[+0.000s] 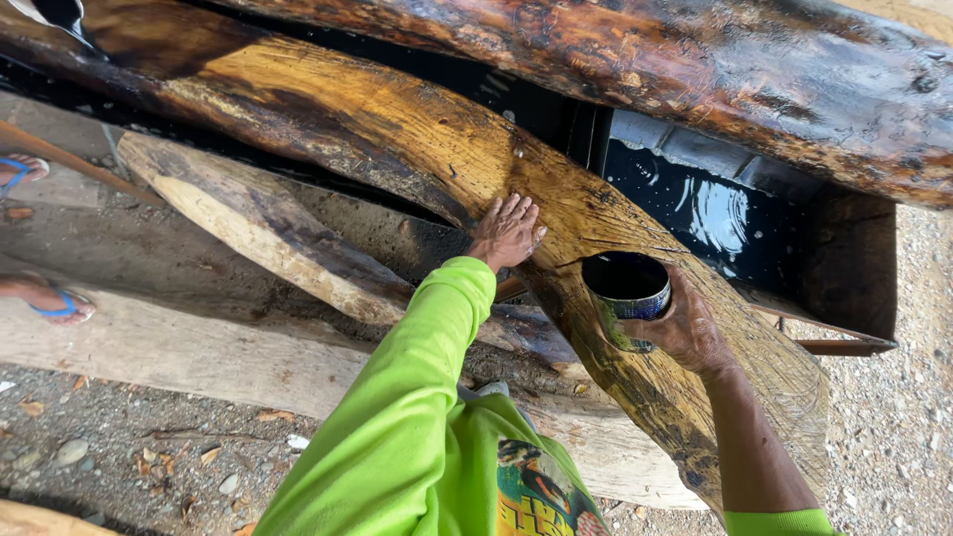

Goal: The person scoops dark liquid from a water trough with a tin can and pours it over large curved wooden timbers, rubbing the surface by hand to spread the liquid. They work progressively along the wood while another person pours liquid on a separate section.

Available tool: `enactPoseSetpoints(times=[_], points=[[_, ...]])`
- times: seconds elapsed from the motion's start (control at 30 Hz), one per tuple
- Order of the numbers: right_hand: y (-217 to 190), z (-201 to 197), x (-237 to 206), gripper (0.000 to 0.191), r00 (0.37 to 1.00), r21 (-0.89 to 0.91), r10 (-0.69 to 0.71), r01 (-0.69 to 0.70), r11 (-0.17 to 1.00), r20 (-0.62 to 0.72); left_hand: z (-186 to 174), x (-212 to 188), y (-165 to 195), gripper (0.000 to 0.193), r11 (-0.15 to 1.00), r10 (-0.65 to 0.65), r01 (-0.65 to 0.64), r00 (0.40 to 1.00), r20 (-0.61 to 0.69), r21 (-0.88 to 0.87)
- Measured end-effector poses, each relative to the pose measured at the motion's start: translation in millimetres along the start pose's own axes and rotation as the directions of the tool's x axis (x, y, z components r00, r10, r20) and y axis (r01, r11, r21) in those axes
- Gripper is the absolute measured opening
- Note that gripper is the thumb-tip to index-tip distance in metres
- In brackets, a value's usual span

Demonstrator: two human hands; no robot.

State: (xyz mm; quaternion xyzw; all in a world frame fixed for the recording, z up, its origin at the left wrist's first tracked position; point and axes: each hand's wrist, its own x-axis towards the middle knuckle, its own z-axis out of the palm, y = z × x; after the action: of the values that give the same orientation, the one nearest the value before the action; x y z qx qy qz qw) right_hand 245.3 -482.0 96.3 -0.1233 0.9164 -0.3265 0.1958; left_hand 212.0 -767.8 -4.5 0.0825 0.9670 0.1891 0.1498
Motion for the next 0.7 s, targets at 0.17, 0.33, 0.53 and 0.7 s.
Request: enactPoseSetpoints(times=[0.17, 0.33, 0.53, 0.7], points=[[6, 3, 7, 0.110, 0.999, -0.066, -0.032, 0.034, 0.997, 0.024, 5, -1, -3, 0.071, 0.999, -0.032, 0.032, 0.999, -0.004, 0.007], [13, 2, 14, 0.115, 0.998, -0.049, -0.050, 0.052, 0.997, 0.031, 5, -8, 5, 0.071, 0.993, -0.117, 0.117, 0.993, -0.032, -0.017], [15, -1, 22, 0.112, 0.998, -0.073, -0.042, 0.046, 0.996, 0.050, 3, -8, 5, 0.074, 0.992, -0.116, 0.115, 0.993, -0.013, -0.061], [6, 3, 24, 0.110, 1.000, -0.079, -0.030, 0.031, 0.996, 0.008, -11, -3, -2, 0.078, 0.998, -0.061, 0.061, 0.996, 0.063, -0.001]])
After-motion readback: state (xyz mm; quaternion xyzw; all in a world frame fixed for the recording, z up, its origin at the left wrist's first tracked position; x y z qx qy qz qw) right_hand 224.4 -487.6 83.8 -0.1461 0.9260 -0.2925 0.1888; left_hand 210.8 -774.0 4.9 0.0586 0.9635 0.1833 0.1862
